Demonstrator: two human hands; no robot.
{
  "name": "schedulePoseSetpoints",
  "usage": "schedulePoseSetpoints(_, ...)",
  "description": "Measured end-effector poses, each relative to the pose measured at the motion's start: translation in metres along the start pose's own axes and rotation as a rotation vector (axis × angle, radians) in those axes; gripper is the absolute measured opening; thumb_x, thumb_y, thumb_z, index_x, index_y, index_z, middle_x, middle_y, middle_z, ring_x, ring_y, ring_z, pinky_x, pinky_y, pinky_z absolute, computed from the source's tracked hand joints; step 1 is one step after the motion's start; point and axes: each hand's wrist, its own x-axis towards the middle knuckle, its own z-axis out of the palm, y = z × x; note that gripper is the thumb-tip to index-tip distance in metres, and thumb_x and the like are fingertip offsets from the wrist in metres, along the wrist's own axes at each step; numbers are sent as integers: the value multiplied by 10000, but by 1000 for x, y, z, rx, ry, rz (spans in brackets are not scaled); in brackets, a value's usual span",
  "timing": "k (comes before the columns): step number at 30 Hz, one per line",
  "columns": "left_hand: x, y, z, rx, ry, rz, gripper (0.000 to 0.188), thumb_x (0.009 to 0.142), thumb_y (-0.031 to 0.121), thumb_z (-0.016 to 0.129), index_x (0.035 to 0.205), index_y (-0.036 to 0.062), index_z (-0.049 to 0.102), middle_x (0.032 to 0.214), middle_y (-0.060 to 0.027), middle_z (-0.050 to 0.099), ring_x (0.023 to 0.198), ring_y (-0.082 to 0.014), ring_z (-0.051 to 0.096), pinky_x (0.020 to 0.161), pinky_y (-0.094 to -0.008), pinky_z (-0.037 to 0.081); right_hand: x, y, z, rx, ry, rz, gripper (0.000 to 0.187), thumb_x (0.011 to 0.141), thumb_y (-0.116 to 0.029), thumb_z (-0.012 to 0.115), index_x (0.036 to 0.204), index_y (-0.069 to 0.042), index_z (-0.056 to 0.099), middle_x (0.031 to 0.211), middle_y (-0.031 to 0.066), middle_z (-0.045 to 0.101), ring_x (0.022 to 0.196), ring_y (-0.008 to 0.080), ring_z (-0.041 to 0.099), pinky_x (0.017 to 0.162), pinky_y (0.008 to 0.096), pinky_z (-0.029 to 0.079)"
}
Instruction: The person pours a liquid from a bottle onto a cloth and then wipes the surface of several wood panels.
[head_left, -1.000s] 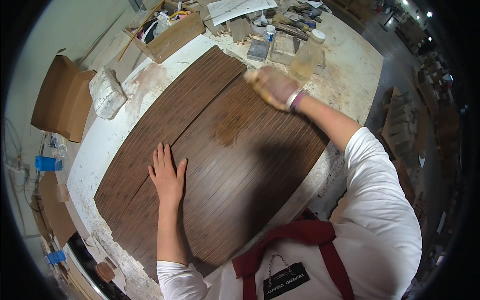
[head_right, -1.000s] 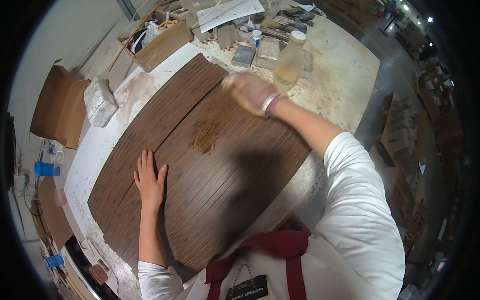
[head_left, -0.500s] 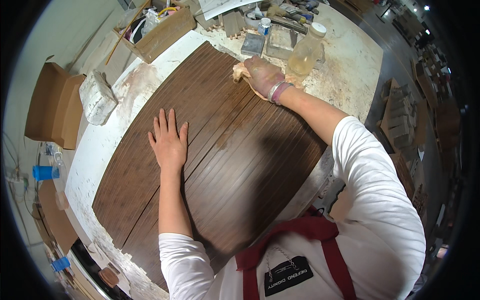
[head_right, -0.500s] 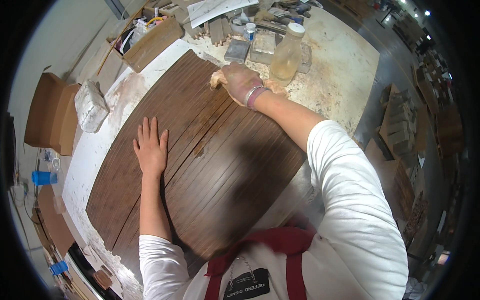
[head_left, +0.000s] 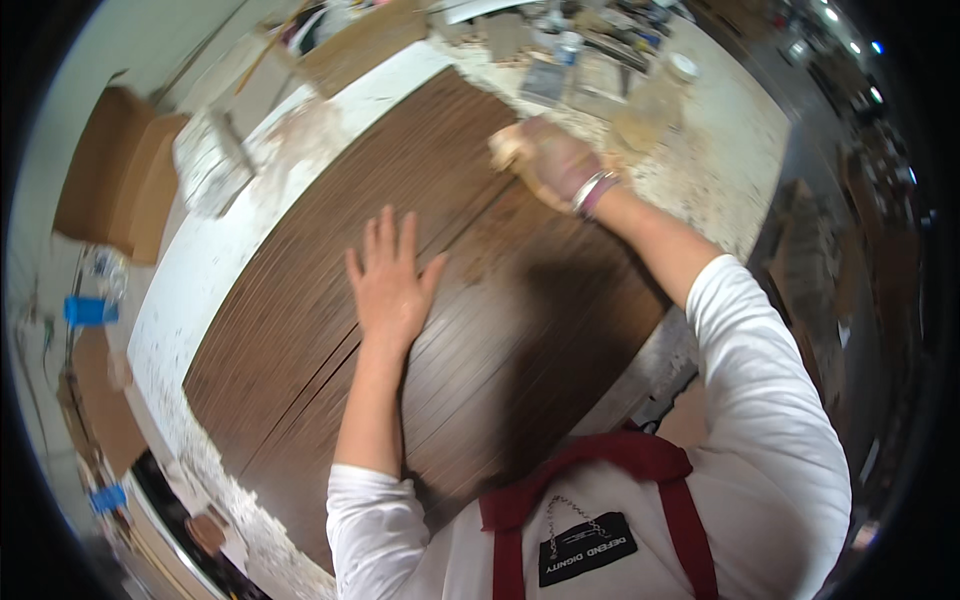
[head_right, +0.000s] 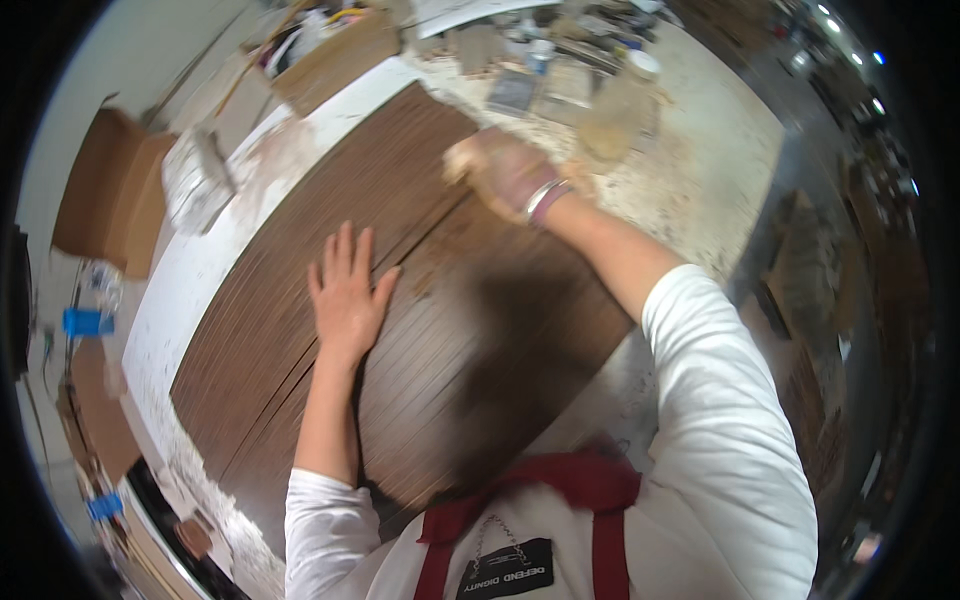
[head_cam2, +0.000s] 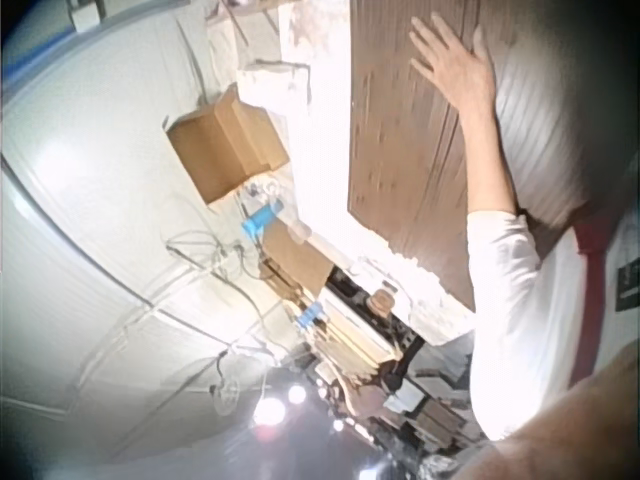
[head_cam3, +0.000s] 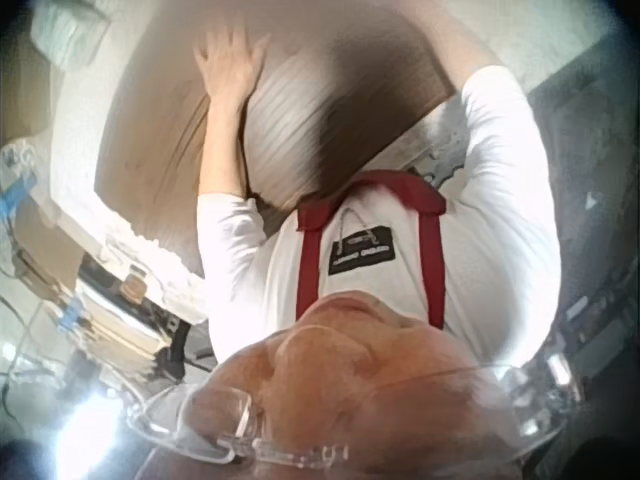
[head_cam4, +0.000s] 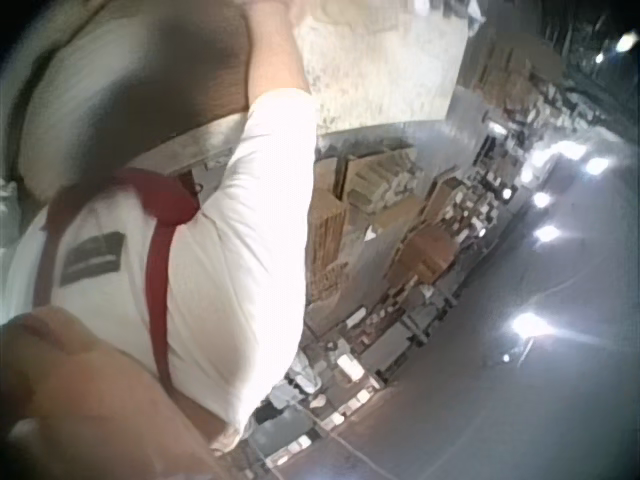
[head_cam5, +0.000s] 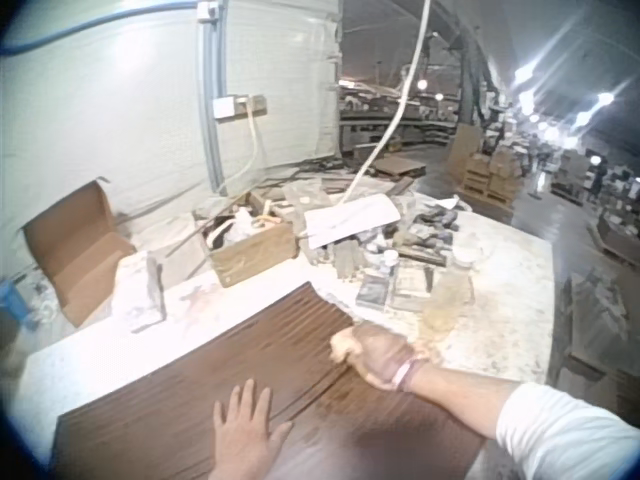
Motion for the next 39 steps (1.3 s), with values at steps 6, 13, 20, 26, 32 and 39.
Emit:
schedulePoseSetpoints(6, -13, -17, -1, -121, 63, -37, 631, 953, 468, 487, 1470, 130, 358, 1563, -132, 257, 1432, -328, 258, 1136, -556, 211, 42, -24, -4, -284, -147, 226, 243, 915, -283, 536, 1042, -92, 616, 1032, 176, 625, 981, 344, 608, 840, 420, 487)
schedulePoseSetpoints(13, -17, -179, -51, 40, 465, -383, 620, 956, 423, 513, 1445, 72, 365, 1517, -197, 319, 1410, -346, 290, 1115, -575, 225, 38, -18, 4, -78, -155, 158, 227, 964, -203, 460, 950, -66, 640, 847, 156, 661, 793, 261, 655, 703, 374, 528)
schedulePoseSetpoints(20, -19, -190, -23, 55, 161, -514, 598, 973, 520, 417, 1402, 105, 456, 1397, -174, 448, 1331, -303, 387, 1121, -541, 240, 28, -195, 104, -279, -508, -519, 164, 875, -65, 544, 948, -112, 683, 936, 103, 675, 791, 215, 674, 729, 316, 569)
schedulePoseSetpoints(26, -17, -185, -11, 106, 249, -486, 541, 967, 490, 454, 1369, 130, 489, 1304, -163, 511, 1266, -308, 449, 1086, -533, 290, 85, -116, 83, -109, -298, 258, 129, 915, -110, 565, 988, -77, 667, 815, 115, 665, 590, 197, 636, 585, 351, 562)
schedulePoseSetpoints(32, -25, -195, -8, 80, 274, -483, 523, 976, 471, 441, 1359, 120, 506, 1306, -162, 510, 1267, -306, 443, 1092, -543, 281, 31, -192, 143, 28, -153, -787, 157, 840, -33, 576, 970, -44, 663, 927, 145, 671, 886, 228, 658, 768, 340, 571)
schedulePoseSetpoints(39, -17, -187, -13, 81, 247, -489, 521, 984, 457, 430, 1367, 112, 500, 1322, -164, 502, 1284, -300, 428, 1103, -544, 263, 57, -160, 126, -163, -269, -221, 184, 896, -231, 590, 997, -98, 669, 810, 89, 668, 651, 178, 648, 619, 370, 557)
